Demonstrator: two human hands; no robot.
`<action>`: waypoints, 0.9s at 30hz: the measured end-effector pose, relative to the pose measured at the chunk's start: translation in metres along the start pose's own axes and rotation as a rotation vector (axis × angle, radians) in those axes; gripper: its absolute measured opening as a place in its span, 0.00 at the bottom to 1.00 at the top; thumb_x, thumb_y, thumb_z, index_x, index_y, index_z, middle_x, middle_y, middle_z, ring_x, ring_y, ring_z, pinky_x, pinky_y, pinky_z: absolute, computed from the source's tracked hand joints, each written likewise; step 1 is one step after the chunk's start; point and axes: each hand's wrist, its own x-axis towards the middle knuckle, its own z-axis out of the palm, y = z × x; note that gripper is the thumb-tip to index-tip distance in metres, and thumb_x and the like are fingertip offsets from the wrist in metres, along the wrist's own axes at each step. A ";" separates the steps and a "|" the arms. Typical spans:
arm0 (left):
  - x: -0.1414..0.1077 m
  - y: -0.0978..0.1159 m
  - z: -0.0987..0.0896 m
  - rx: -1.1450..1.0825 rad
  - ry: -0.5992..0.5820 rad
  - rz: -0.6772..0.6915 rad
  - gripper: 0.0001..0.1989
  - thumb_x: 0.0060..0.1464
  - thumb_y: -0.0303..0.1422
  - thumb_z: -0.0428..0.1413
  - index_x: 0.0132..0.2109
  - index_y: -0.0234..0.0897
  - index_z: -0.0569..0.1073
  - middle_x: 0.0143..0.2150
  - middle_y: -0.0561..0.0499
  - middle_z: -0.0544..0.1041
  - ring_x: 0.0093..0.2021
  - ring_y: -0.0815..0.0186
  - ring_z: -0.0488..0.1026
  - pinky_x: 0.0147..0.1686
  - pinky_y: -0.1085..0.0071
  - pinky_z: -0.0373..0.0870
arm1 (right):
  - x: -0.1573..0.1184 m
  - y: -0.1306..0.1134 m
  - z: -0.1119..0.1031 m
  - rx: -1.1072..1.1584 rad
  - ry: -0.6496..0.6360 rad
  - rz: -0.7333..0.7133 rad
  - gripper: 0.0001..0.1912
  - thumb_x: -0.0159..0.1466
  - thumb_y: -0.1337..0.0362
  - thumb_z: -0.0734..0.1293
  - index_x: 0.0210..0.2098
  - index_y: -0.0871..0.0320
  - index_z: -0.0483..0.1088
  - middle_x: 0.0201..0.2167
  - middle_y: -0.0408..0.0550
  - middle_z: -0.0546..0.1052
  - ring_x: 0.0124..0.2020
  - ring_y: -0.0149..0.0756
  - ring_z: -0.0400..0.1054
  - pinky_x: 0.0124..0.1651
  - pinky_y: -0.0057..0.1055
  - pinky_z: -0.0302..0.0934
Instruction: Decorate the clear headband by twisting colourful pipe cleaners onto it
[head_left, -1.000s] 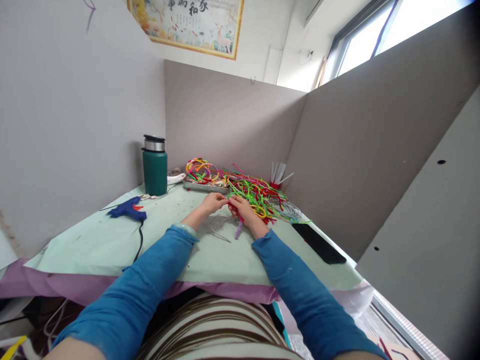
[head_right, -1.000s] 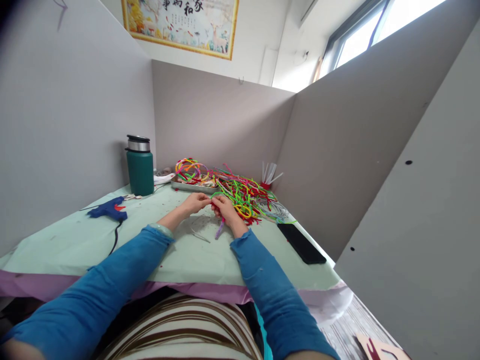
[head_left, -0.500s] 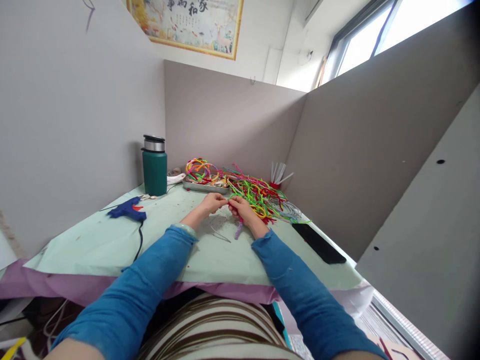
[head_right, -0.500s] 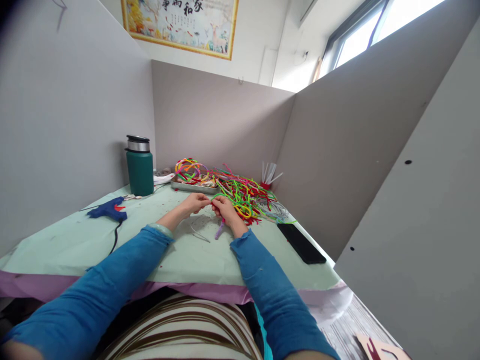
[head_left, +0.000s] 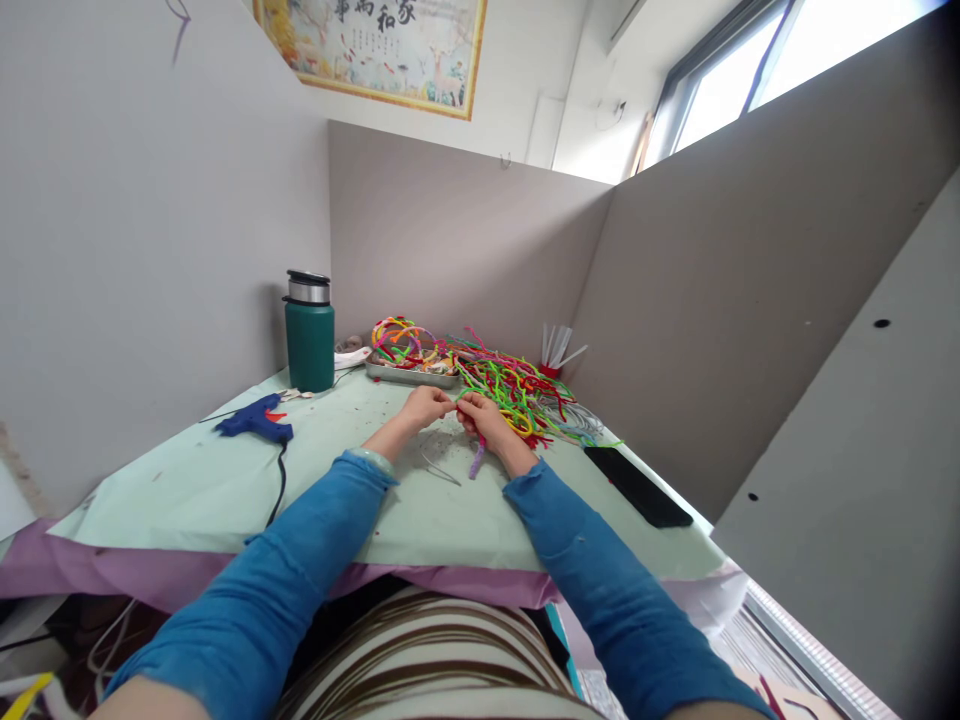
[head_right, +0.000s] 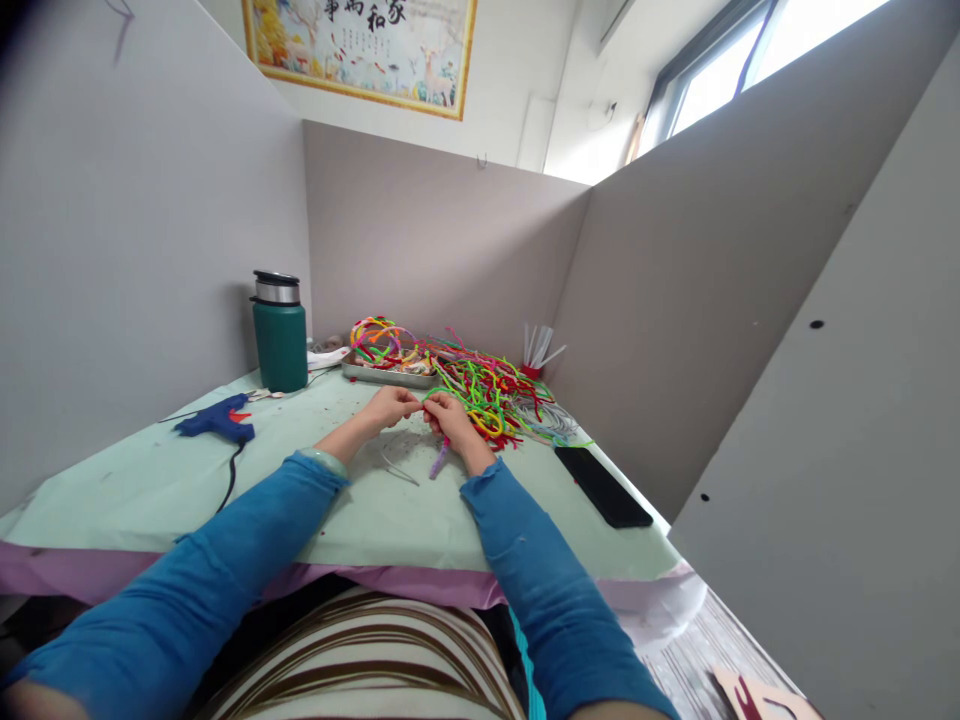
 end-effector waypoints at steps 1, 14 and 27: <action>0.000 0.000 0.000 0.004 0.010 0.002 0.13 0.44 0.40 0.59 0.27 0.32 0.72 0.19 0.56 0.66 0.18 0.75 0.56 0.19 0.76 0.51 | 0.000 0.000 0.000 0.000 0.003 0.001 0.14 0.52 0.56 0.68 0.29 0.57 0.62 0.18 0.36 0.66 0.13 0.22 0.51 0.16 0.24 0.43; -0.002 0.001 0.000 -0.003 0.016 0.045 0.13 0.45 0.39 0.58 0.32 0.32 0.73 0.21 0.56 0.67 0.19 0.75 0.57 0.20 0.77 0.53 | 0.002 0.001 -0.002 0.044 -0.025 0.039 0.13 0.51 0.56 0.68 0.27 0.57 0.62 0.18 0.36 0.66 0.14 0.22 0.53 0.16 0.24 0.44; -0.004 0.003 -0.002 -0.035 0.008 0.053 0.12 0.45 0.38 0.58 0.33 0.32 0.74 0.20 0.56 0.66 0.20 0.75 0.56 0.20 0.77 0.52 | 0.001 -0.001 0.000 0.043 -0.028 0.048 0.14 0.51 0.56 0.69 0.28 0.57 0.62 0.18 0.36 0.66 0.14 0.21 0.52 0.16 0.23 0.44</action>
